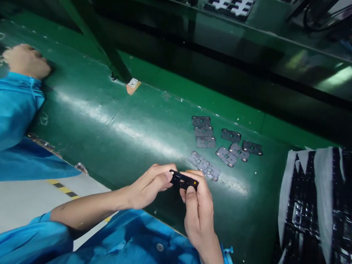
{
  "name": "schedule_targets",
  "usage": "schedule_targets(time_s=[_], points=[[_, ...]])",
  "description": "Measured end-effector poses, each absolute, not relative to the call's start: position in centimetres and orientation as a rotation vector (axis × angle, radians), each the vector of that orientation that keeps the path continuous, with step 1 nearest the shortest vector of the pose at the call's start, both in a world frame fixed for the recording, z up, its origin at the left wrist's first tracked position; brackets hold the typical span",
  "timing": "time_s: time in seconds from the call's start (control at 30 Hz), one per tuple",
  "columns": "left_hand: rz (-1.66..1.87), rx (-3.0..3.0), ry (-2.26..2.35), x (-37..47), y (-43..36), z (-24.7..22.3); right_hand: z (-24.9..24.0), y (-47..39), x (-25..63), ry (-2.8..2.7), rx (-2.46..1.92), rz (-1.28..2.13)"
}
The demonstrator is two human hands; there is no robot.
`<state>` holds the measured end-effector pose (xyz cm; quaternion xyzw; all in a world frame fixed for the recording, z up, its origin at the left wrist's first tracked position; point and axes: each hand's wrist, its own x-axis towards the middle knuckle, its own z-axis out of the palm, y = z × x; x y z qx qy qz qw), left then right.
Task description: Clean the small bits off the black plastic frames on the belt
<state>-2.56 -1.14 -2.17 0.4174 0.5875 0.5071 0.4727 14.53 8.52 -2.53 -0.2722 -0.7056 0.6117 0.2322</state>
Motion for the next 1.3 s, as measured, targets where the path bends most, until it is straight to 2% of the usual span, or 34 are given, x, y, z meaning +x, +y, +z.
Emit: schedule_targets(time_s=[0.23,0.63,1.07,1.3], points=[[1.295,0.946,1.471,-2.2,-0.9,-3.2,-3.0,7.6,14.7,-2.037,-0.705,1.584],[1.291,1.026,1.589,-2.3,-1.2,-3.9,-3.6,7.1,14.6,-2.020,-0.752,1.646],[1.239,0.962,1.421,-2.1,-0.7,-3.6,-3.1,7.7,14.9,-1.964,-0.843,1.617],[1.250,0.932,1.503,-0.7,0.7,-3.6,-4.0,7.9,16.3,-1.984,-0.792,1.590]])
